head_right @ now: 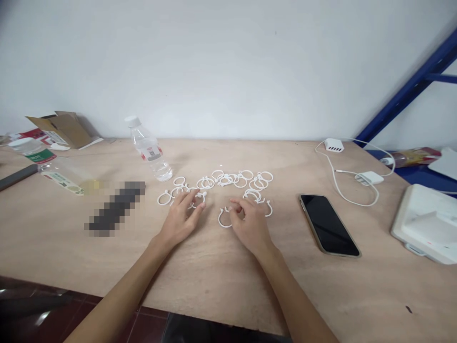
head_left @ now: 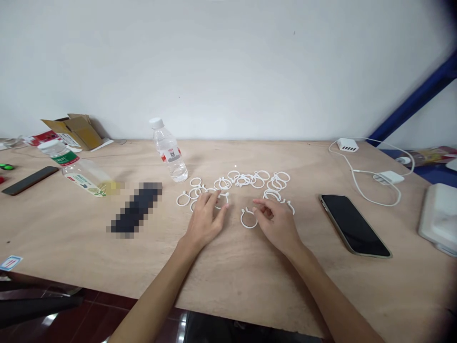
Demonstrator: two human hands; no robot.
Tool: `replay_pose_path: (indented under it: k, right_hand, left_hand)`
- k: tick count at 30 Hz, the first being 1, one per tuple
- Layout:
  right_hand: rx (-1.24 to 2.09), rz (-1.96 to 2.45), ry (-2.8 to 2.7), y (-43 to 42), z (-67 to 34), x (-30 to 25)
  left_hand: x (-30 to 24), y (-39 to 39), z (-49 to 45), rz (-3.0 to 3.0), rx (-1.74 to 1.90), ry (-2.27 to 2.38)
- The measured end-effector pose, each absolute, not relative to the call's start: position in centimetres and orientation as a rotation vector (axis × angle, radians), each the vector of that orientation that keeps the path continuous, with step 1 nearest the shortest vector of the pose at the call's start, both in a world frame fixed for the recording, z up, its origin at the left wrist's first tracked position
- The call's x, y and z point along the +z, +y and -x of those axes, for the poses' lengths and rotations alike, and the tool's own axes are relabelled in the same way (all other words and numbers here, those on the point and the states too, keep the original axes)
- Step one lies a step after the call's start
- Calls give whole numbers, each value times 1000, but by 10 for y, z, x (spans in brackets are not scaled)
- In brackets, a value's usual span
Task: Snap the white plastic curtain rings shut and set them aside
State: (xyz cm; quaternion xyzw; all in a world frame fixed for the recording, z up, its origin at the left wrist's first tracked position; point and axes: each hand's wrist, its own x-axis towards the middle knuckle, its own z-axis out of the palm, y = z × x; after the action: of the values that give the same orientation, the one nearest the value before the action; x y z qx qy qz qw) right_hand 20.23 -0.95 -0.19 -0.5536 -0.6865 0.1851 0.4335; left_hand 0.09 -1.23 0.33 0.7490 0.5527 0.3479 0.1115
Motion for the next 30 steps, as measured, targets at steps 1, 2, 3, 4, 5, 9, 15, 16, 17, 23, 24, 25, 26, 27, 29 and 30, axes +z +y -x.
replay_pose_path:
  k: [1,2,3,4,5,9,15,16,17,23,24,25,26,27,29,30]
  right_hand:
    - [329,1385,-1809,-9,-204,-4]
    - [212,1385,-1900,-9,-204,-7]
    - [117,1384,-1973,-9,-203,-9]
    - [51,1385,-2029,-10,-202,-10]
    - [7,1384,-2062,-11,-200,-12]
    - [-104,1387,-2014,-16,-193,-12]
    - [-31,1332,-1845,-17,-188,-9]
    - [36,1320,-1812,-17,-188,-9]
    - [105,1317,-1776,-16,-187,-8]
    - [520,1339,-1571,-18,-186,2]
    - [580,1315,-1559,-18,-187,4]
    - [632,1290,-1546,-18,-187,5]
    - [680,1271,-1526,-18,-187,6]
    - [724,1262,-1495,-18,-187,7]
    - [809,1270,-1412,-16,-187,7]
    - [859,1279,-1360,-15,-187,7]
  left_hand:
    - [2,-12,-1,-2211,993,1719]
    - [1,-11,-1,-2232,948,1813]
    - [0,-12,-2,-2254,903,1901]
    - [-1,-13,-4,-2274,869,1973]
    - [0,-14,-6,-2289,856,2018]
    - [3,-23,-18,-2325,885,1868]
    - [1,-26,-25,-2300,920,1455]
    - [0,-25,-25,-2272,964,1422]
    - [-1,-24,-24,-2246,1006,1384]
    - [1,-22,-24,-2079,1092,1214]
    - [2,-22,-25,-2018,1085,1229]
    - [4,-22,-25,-1957,1074,1251]
    - [5,-23,-26,-1905,1063,1267]
    - [7,-23,-26,-1871,1054,1272]
    - [11,-24,-27,-1864,1040,1248]
    - [13,-24,-27,-1884,1029,1224]
